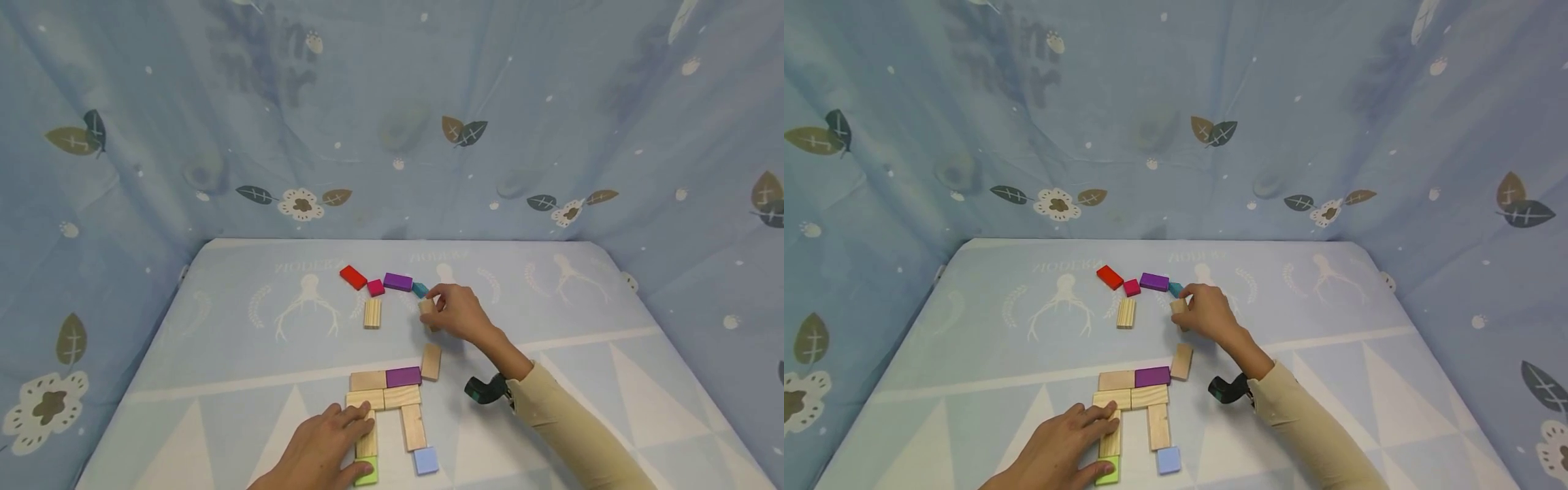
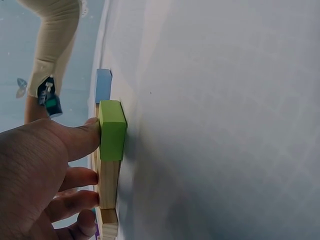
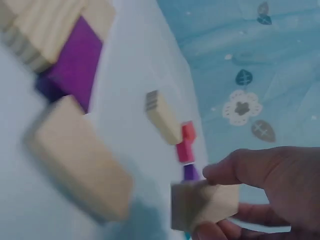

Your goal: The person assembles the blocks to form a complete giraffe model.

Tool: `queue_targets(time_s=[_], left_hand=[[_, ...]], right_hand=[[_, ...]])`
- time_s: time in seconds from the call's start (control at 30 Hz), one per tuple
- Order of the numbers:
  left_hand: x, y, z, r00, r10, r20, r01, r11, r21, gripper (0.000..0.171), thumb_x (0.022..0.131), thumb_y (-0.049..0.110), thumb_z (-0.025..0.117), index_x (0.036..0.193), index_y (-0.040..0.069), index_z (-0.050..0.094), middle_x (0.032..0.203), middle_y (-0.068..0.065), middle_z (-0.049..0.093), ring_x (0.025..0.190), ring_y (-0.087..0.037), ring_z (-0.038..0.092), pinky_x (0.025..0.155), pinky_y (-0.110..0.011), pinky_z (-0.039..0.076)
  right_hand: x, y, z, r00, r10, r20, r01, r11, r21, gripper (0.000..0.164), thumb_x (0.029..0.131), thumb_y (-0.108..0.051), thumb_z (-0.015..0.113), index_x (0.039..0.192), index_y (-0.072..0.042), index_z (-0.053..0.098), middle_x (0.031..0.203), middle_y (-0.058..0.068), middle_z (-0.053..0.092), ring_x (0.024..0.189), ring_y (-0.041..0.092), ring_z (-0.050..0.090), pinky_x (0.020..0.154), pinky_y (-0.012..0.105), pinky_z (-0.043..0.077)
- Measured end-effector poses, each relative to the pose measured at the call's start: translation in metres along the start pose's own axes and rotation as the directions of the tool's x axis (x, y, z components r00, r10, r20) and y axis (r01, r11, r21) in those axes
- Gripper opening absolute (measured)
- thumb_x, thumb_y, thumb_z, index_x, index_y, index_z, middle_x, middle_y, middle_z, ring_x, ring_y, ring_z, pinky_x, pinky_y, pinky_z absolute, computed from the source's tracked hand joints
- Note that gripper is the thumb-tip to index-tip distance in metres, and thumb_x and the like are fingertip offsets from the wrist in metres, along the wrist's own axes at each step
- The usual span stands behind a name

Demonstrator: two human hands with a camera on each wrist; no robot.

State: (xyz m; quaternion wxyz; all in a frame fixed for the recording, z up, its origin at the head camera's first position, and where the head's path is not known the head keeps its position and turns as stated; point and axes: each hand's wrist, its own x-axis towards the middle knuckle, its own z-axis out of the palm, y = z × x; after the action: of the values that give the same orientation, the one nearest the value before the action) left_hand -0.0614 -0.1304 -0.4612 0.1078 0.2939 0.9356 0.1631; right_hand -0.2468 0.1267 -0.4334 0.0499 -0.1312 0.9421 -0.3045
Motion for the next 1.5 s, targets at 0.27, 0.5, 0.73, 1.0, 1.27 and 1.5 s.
queue_targets(time_s=[0.27, 0.5, 0.73, 1.0, 1.27, 1.5], left_hand=[[-0.002, -0.002, 0.001, 0.999, 0.031, -0.008, -0.031, 1.000, 0.002, 0.056, 0.083, 0.055, 0.071, 0.123, 0.015, 0.069, 0.131, -0.004, 0.061, 0.088, -0.010, 0.053, 0.065, -0.025, 0.047], [-0.002, -0.002, 0.002, 0.998, 0.049, -0.032, -0.049, 0.999, 0.010, 0.056, 0.084, 0.054, 0.072, 0.122, 0.014, 0.069, 0.131, -0.005, 0.061, 0.089, -0.011, 0.055, 0.066, -0.025, 0.047], [-0.001, -0.001, 0.000, 1.000, 0.020, 0.003, -0.020, 1.000, 0.004, 0.057, 0.083, 0.056, 0.071, 0.123, 0.015, 0.068, 0.131, -0.004, 0.061, 0.087, -0.009, 0.052, 0.064, -0.024, 0.046], [0.001, 0.000, 0.000, 1.000, -0.014, 0.023, 0.014, 1.000, 0.003, 0.059, 0.082, 0.059, 0.070, 0.123, 0.016, 0.068, 0.132, -0.004, 0.060, 0.086, -0.008, 0.051, 0.065, -0.026, 0.047], [0.002, 0.001, 0.001, 0.999, -0.027, 0.026, 0.027, 1.000, 0.000, 0.060, 0.082, 0.060, 0.070, 0.124, 0.017, 0.068, 0.133, -0.003, 0.059, 0.086, -0.008, 0.051, 0.066, -0.027, 0.047], [0.002, 0.001, 0.001, 1.000, -0.013, 0.010, 0.013, 1.000, -0.011, 0.059, 0.082, 0.058, 0.070, 0.123, 0.016, 0.068, 0.132, -0.004, 0.060, 0.088, -0.009, 0.052, 0.066, -0.027, 0.047]], right_hand=[[0.000, 0.008, 0.015, 0.992, 0.121, 0.036, -0.118, 0.991, -0.058, 0.041, 0.074, -0.029, 0.085, 0.100, -0.001, 0.071, 0.079, 0.003, 0.063, 0.071, 0.018, 0.057, 0.059, 0.031, 0.048], [0.002, 0.014, 0.017, 0.988, 0.153, 0.036, -0.150, 0.986, -0.078, 0.039, 0.074, -0.031, 0.085, 0.096, -0.001, 0.072, 0.084, 0.005, 0.065, 0.075, 0.019, 0.058, 0.061, 0.033, 0.050], [0.002, 0.018, 0.018, 0.984, 0.169, 0.062, -0.164, 0.984, -0.074, 0.042, 0.073, -0.035, 0.086, 0.095, -0.002, 0.073, 0.083, 0.004, 0.064, 0.075, 0.019, 0.057, 0.061, 0.031, 0.048], [0.002, 0.019, 0.019, 0.986, 0.156, 0.067, -0.150, 0.985, -0.088, 0.045, 0.073, -0.039, 0.086, 0.095, -0.002, 0.072, 0.082, 0.004, 0.061, 0.073, 0.019, 0.055, 0.058, 0.030, 0.046], [0.003, 0.019, 0.017, 0.984, 0.161, 0.079, -0.152, 0.982, -0.109, 0.048, 0.074, -0.043, 0.085, 0.098, -0.003, 0.071, 0.083, 0.004, 0.062, 0.073, 0.019, 0.055, 0.058, 0.030, 0.046], [0.029, 0.009, -0.001, 0.998, 0.039, -0.039, -0.044, 0.990, -0.136, 0.047, 0.077, -0.043, 0.083, 0.103, -0.006, 0.072, 0.076, 0.002, 0.063, 0.066, 0.017, 0.055, 0.055, 0.032, 0.045]])
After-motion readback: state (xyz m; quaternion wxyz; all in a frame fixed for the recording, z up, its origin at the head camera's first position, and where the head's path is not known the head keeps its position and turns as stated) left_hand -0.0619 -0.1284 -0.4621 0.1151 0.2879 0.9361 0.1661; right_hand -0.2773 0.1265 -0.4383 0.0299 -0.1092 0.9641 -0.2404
